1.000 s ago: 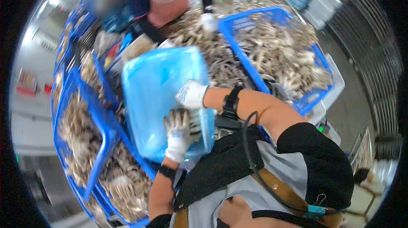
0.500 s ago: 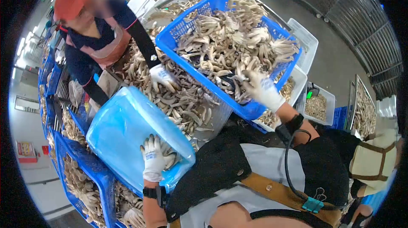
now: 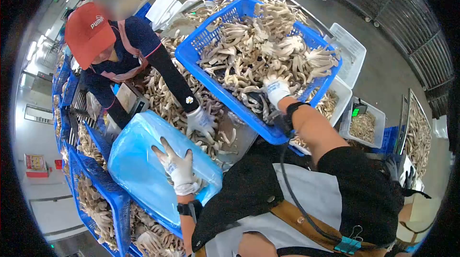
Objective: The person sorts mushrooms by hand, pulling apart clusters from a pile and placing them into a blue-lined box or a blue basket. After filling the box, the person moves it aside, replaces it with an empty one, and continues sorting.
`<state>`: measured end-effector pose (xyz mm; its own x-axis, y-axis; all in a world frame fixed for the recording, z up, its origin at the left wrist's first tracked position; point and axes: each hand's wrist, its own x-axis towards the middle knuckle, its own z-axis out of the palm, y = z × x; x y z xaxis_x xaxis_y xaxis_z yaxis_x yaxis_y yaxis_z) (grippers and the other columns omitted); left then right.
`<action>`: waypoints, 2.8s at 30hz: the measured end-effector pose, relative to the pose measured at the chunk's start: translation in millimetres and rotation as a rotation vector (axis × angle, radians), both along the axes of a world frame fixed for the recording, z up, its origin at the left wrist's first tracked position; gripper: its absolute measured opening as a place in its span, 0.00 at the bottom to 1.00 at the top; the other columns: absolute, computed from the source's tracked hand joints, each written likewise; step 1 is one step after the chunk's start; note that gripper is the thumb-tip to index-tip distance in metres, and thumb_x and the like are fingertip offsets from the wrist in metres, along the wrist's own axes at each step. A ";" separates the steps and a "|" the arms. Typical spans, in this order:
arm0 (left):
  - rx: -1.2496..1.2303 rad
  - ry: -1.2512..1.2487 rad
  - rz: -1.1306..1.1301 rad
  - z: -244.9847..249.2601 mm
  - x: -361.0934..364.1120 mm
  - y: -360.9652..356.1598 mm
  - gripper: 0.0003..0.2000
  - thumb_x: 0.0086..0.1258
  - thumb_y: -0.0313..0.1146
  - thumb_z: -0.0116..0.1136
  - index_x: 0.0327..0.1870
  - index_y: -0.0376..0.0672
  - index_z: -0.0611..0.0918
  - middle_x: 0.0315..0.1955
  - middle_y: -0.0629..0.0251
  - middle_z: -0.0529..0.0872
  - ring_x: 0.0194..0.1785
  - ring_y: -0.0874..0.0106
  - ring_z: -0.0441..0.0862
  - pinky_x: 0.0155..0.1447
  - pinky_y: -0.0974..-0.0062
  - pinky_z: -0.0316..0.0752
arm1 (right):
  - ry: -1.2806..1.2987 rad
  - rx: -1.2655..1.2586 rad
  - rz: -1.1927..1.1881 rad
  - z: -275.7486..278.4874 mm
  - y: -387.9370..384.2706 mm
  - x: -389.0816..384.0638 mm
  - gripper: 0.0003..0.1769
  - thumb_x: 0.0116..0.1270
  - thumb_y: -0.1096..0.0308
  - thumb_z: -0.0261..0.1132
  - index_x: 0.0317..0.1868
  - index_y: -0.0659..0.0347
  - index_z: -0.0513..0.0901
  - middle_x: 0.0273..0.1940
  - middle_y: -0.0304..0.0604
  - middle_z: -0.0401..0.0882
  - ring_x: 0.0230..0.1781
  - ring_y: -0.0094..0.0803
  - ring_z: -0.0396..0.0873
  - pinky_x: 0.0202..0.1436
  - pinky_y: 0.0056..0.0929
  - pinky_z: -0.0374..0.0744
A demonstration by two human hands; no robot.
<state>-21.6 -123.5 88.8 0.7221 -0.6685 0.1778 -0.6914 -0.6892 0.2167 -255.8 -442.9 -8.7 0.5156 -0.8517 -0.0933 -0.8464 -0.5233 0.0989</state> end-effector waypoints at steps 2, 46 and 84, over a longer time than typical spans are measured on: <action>-0.120 0.103 0.121 -6.3 -6.9 3.3 0.44 0.59 0.33 0.61 0.77 0.48 0.52 0.68 0.35 0.60 0.66 0.40 0.65 0.67 0.51 0.64 | -0.021 0.003 0.060 0.4 -18.5 -14.7 0.20 0.58 0.65 0.66 0.52 0.53 0.79 0.48 0.49 0.79 0.47 0.43 0.81 0.48 0.42 0.80; -1.466 1.798 -0.427 22.8 -16.5 -83.4 0.40 0.68 0.66 0.48 0.76 0.55 0.57 0.71 0.65 0.65 0.72 0.60 0.65 0.73 0.53 0.61 | -1.254 0.144 0.737 172.9 102.3 115.2 0.44 0.43 0.63 0.80 0.61 0.65 0.70 0.59 0.57 0.67 0.61 0.50 0.69 0.64 0.42 0.71; -0.967 0.989 -0.523 121.1 18.2 -72.3 0.59 0.59 0.68 0.60 0.76 0.34 0.41 0.71 0.50 0.61 0.72 0.61 0.62 0.70 0.68 0.63 | -2.094 1.726 0.606 209.7 120.5 154.4 0.52 0.65 0.48 0.67 0.77 0.42 0.39 0.76 0.35 0.51 0.75 0.41 0.56 0.76 0.41 0.59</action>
<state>-3.5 -195.8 209.9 0.5328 -0.7966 0.2856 -0.1107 0.2690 0.9567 -101.3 -322.5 201.0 0.7387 -0.5149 0.4350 0.6741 0.5630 -0.4783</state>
